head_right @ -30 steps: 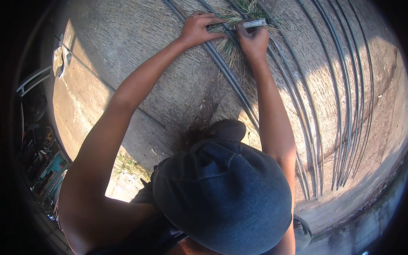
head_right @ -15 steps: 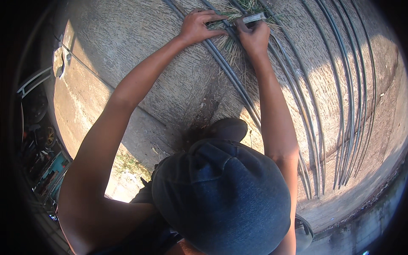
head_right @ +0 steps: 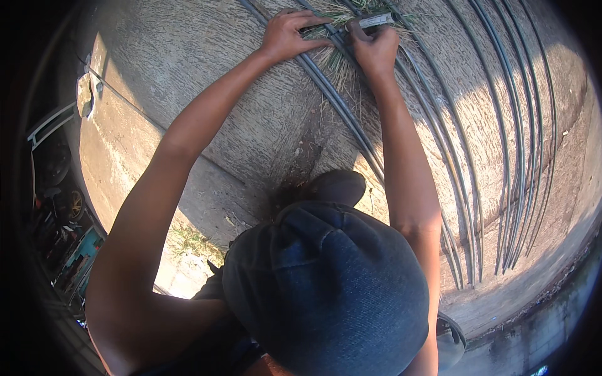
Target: The recorder marks lengths on metal rods using a marker and moves them to organize the bundle.
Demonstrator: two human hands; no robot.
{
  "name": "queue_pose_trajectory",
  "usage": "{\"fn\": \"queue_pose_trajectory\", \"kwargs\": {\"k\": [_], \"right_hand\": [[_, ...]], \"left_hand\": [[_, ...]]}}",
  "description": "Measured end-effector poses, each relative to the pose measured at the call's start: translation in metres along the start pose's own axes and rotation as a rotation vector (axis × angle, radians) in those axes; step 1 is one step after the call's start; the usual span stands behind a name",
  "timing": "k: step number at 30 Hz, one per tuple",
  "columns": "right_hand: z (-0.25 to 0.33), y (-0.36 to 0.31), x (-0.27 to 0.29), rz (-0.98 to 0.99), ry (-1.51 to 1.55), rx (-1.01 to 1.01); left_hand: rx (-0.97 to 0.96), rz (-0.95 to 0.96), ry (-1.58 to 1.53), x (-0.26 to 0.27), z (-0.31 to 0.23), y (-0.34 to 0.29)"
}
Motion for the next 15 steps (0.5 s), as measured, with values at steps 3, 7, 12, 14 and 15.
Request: {"fn": "queue_pose_trajectory", "kwargs": {"k": [3,7,12,14,15], "right_hand": [[0.003,-0.003,-0.004,-0.020,0.099,-0.025],[0.001,-0.002,-0.002,0.040,-0.117,0.084],[0.010,-0.005,0.000,-0.049,-0.043,0.022],[0.009,-0.005,0.002,-0.084,0.012,0.024],[0.011,-0.008,0.003,-0.077,-0.015,0.043]], "left_hand": [[0.009,0.002,0.017,-0.003,0.005,-0.002],[0.014,-0.021,0.010,-0.003,0.004,0.000],[0.010,-0.017,0.042,-0.002,0.004,-0.001],[0.007,-0.028,0.037,-0.002,0.004,0.001],[0.007,-0.026,0.015,-0.002,0.004,0.000]]}}
Point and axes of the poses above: each hand's wrist, its own y-axis towards the middle knuckle, its own x-axis out of the back of the hand, z = x × y, the point moved 5 cm from there along y, towards the middle knuckle, and after that the axes turned 9 degrees about -y, right-handed, at the moved point
